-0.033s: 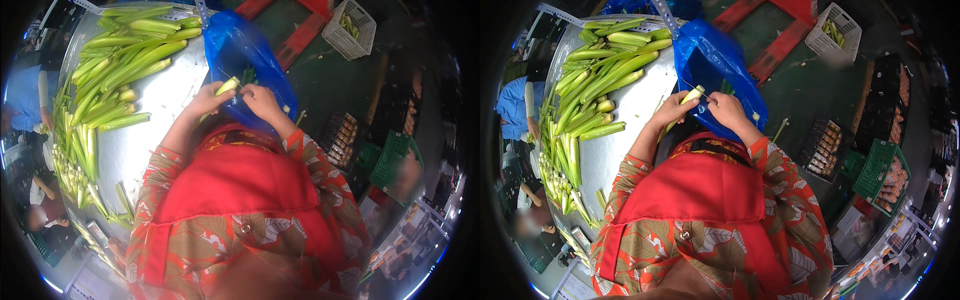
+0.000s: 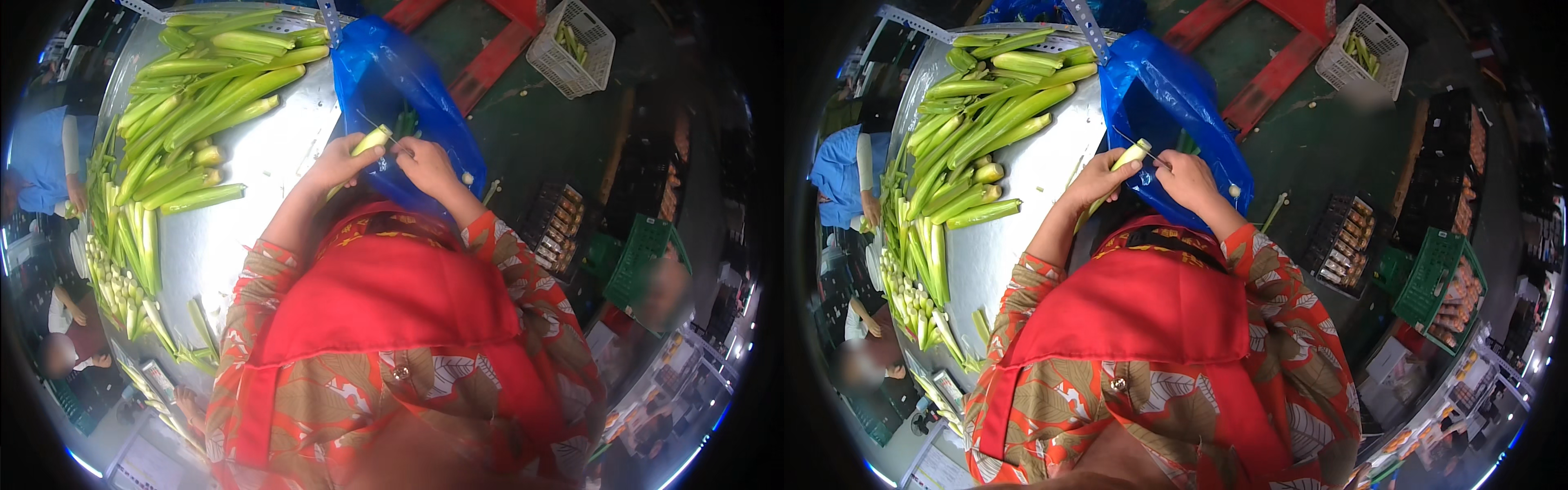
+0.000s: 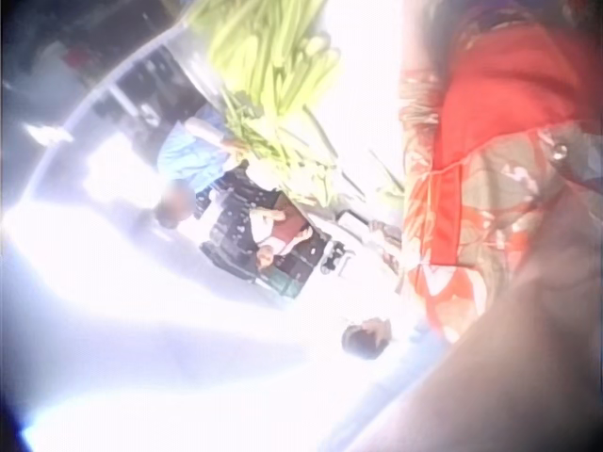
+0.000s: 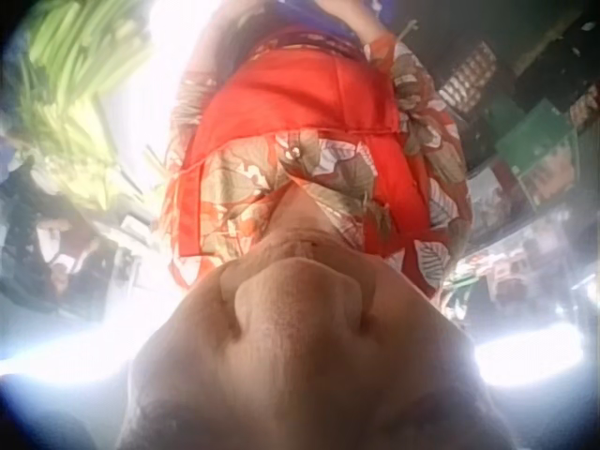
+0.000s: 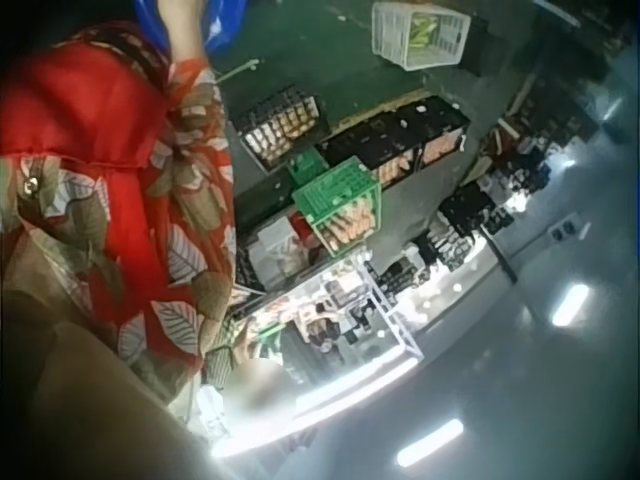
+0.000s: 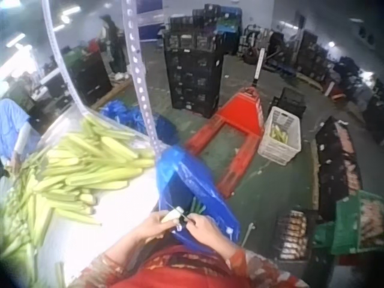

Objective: The person picks up bamboo shoots from a pile on a metal table and peels off the outer husks by hand and with a knife, then places the cleaned shoots into a blue plastic bin.

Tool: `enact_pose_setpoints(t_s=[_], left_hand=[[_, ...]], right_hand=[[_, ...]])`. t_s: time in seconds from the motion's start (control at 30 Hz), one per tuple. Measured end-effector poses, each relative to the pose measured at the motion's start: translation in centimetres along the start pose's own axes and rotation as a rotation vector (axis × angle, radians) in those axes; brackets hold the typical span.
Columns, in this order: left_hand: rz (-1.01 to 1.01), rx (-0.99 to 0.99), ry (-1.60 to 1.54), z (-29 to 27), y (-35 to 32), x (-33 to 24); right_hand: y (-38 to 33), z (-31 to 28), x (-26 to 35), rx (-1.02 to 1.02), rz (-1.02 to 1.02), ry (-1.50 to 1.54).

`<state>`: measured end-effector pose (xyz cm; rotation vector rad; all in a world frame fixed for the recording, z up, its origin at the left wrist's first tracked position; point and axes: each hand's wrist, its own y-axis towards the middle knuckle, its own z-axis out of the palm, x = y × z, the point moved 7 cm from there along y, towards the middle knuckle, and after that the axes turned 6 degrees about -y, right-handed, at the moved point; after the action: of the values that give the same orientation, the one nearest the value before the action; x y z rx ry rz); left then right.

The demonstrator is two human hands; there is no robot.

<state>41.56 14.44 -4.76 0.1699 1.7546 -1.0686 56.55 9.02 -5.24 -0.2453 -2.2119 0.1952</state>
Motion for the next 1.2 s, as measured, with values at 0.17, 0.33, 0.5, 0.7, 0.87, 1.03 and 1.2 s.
enact_pose_setpoints(t_s=[0.17, 0.33, 0.5, 0.7, 0.87, 1.03, 1.2], left_hand=[[0.031, -0.011, 0.012, 0.5, 0.4, -0.5], [0.103, 0.011, -0.118, 0.6, 0.0, -1.0], [0.207, -0.015, -0.143, -2.6, -2.5, -1.4], [0.294, -0.229, -0.013, -8.6, -11.1, -2.2], [0.181, -0.652, 0.197, -21.7, -19.1, 9.0], [-0.229, -0.958, 0.699, -32.7, -27.6, 15.4], [-0.434, -1.447, 1.043, -44.1, -33.4, 16.0]], right_hand=[[0.0, -0.2, -0.4, -0.025, 0.041, 0.042], [0.0, 2.1, -5.8, 0.039, 0.168, -0.139], [-0.5, 2.9, -11.1, 0.273, 0.355, -0.287], [1.2, 0.7, -10.4, -0.065, 0.183, -0.017], [1.4, 0.5, -9.4, 0.025, 0.172, -0.109], [0.2, 1.8, -6.0, 0.185, 0.424, -0.129], [0.0, 2.3, -7.9, 0.035, 0.375, -0.097]])
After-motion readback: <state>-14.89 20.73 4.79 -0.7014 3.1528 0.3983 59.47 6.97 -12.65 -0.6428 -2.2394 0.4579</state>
